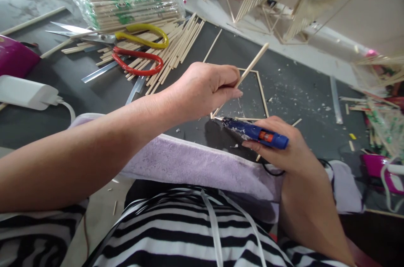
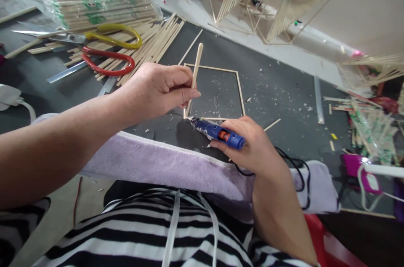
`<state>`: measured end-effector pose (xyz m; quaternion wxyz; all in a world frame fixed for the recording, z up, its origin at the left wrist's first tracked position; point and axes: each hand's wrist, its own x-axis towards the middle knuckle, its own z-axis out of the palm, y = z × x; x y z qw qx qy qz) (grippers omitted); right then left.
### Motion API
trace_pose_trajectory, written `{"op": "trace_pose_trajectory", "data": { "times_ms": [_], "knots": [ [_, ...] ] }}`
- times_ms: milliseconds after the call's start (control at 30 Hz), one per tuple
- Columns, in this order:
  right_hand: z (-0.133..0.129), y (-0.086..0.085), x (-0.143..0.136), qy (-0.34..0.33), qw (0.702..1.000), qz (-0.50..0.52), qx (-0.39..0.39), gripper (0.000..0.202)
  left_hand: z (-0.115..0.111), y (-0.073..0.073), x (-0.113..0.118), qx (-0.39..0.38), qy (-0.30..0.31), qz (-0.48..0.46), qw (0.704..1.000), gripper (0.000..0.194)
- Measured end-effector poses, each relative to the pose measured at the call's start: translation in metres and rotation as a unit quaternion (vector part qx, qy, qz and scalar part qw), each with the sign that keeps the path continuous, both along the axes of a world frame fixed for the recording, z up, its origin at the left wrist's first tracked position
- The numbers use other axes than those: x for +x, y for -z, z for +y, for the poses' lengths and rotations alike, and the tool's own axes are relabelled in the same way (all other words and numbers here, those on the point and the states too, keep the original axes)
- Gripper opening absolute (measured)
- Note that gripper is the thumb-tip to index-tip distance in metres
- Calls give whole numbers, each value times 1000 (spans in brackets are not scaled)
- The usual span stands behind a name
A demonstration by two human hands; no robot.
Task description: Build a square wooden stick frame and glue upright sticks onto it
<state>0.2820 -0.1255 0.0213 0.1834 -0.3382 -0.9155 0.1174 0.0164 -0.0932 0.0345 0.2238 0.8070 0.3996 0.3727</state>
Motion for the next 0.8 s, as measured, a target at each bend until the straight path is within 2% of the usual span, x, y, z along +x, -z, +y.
{"op": "trace_pose_trajectory", "data": {
  "times_ms": [800],
  "knots": [
    [2,5,-1,27,999,-15,-9,17,-1,-2,0,-15,-3,14,1000,21]
  ]
}}
